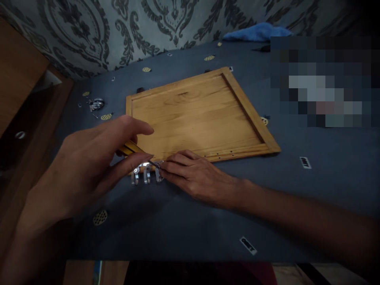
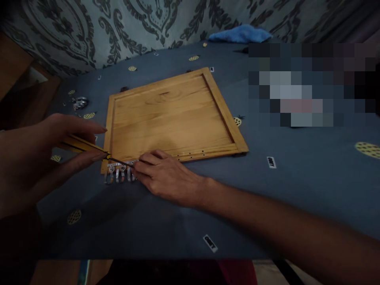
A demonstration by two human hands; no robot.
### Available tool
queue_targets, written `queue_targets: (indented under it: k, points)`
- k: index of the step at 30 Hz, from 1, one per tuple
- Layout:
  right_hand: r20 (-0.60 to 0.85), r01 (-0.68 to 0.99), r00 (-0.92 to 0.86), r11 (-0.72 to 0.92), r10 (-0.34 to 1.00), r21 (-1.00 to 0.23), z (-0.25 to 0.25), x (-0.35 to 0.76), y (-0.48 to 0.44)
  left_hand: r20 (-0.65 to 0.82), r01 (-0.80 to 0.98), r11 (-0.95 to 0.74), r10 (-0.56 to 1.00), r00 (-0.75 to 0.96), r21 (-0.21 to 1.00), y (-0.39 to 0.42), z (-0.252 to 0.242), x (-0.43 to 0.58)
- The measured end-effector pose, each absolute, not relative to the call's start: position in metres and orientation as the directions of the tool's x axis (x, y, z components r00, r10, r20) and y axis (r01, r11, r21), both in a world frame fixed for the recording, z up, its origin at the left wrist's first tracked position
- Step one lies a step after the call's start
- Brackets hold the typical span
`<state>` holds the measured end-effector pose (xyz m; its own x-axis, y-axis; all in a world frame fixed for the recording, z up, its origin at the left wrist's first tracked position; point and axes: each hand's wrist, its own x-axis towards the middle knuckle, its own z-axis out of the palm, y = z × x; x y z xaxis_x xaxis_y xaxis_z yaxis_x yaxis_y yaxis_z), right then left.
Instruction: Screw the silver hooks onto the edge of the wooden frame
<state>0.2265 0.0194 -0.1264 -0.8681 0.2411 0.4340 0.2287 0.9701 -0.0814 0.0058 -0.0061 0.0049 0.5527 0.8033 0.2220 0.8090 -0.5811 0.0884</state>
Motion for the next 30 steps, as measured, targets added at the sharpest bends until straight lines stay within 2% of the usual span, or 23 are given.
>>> queue_targets:
  k: [10, 13, 17, 21, 24, 30]
  points:
    - [0.464, 0.235, -0.852, 0.969, 0.243, -0.075, -0.124, 0.226, 0.019, 0.204, 0.766, -0.590, 0.807, 0.554, 0.255, -0.016, 0.005, -0.004]
    - [0.487, 0.228, -0.840, 0.970, 0.238, -0.081, -0.125, 0.225, 0.019, 0.188, 0.752, -0.613, 0.790, 0.583, 0.242, -0.012, 0.003, -0.003]
    - [0.507, 0.220, -0.830, 0.972, 0.231, -0.083, -0.126, 0.226, 0.020, 0.259, 0.671, -0.704, 0.710, 0.655, 0.232, -0.006, 0.000, -0.003]
    - [0.475, 0.217, -0.847, 0.971, 0.239, -0.103, -0.126, 0.227, 0.020, 0.338, 0.704, -0.650, 0.756, 0.560, 0.287, -0.009, 0.002, -0.006]
    - [0.467, 0.215, -0.851, 0.971, 0.240, -0.106, -0.126, 0.227, 0.020, 0.343, 0.731, -0.602, 0.794, 0.503, 0.322, -0.011, 0.002, -0.008]
    - [0.481, 0.217, -0.847, 0.973, 0.226, -0.076, -0.126, 0.227, 0.020, 0.321, 0.697, -0.674, 0.735, 0.598, 0.245, -0.005, -0.002, -0.007]
